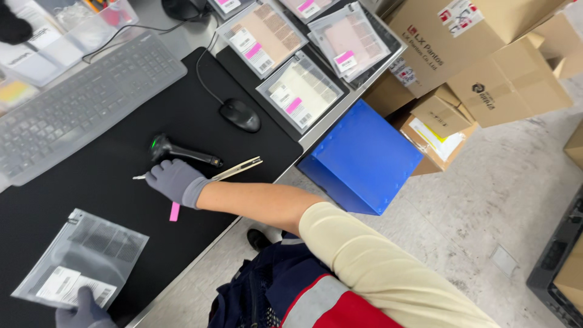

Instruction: The person repeatedly picks up small plastic-wrapped packages, scans their barcodes with a handheld scanner, writes on a pink label with a pen, and places the labeled packages into a blue bin. The cycle repeats for multiple items.

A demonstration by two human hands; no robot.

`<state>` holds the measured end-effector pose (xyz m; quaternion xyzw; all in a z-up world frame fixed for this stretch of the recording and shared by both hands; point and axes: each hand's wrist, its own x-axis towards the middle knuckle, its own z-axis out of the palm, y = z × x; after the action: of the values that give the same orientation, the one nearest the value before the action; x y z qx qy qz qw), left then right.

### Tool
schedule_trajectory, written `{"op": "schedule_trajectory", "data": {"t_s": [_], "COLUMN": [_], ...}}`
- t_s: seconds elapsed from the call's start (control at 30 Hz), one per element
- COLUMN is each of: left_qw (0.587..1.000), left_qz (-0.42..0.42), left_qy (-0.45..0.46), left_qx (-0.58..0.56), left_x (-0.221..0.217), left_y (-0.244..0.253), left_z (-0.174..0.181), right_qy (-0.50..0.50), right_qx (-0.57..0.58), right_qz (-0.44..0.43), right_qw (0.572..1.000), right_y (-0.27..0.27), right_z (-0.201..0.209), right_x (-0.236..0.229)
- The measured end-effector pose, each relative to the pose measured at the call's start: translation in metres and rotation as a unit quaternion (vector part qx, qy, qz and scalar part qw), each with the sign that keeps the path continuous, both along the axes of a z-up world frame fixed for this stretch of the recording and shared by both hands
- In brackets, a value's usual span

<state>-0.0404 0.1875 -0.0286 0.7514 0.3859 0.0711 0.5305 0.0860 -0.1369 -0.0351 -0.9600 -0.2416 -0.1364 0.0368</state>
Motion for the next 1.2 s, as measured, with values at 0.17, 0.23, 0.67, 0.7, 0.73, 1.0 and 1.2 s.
{"op": "schedule_trajectory", "data": {"t_s": [0.17, 0.23, 0.67, 0.7, 0.73, 1.0, 1.2], "left_qw": [0.999, 0.997, 0.955, 0.950, 0.943, 0.926, 0.923], "left_qz": [-0.030, -0.045, -0.116, -0.121, -0.125, -0.113, -0.114], "left_qy": [0.007, 0.008, 0.122, 0.138, 0.158, 0.177, 0.220], "left_qx": [0.032, 0.069, 0.244, 0.252, 0.264, 0.315, 0.296], "left_x": [0.011, -0.008, -0.029, -0.029, -0.028, -0.022, -0.020], "left_y": [0.002, -0.001, -0.051, -0.055, -0.060, -0.093, -0.115], "left_z": [0.001, 0.005, 0.052, 0.055, 0.055, 0.046, 0.067], "right_qy": [0.013, 0.022, 0.026, 0.043, 0.062, 0.078, 0.515], "right_qx": [-0.035, -0.054, -0.076, -0.083, -0.091, 0.266, 0.556], "right_qz": [0.001, 0.006, -0.010, -0.014, -0.017, 0.092, 0.024], "right_qw": [0.999, 0.998, 0.997, 0.995, 0.994, 0.956, 0.652], "right_y": [0.002, 0.007, 0.005, 0.007, 0.009, -0.012, -0.078], "right_z": [0.006, 0.007, 0.009, 0.015, 0.021, 0.089, 0.107], "right_x": [0.006, 0.001, 0.019, 0.015, 0.012, -0.005, -0.004]}}
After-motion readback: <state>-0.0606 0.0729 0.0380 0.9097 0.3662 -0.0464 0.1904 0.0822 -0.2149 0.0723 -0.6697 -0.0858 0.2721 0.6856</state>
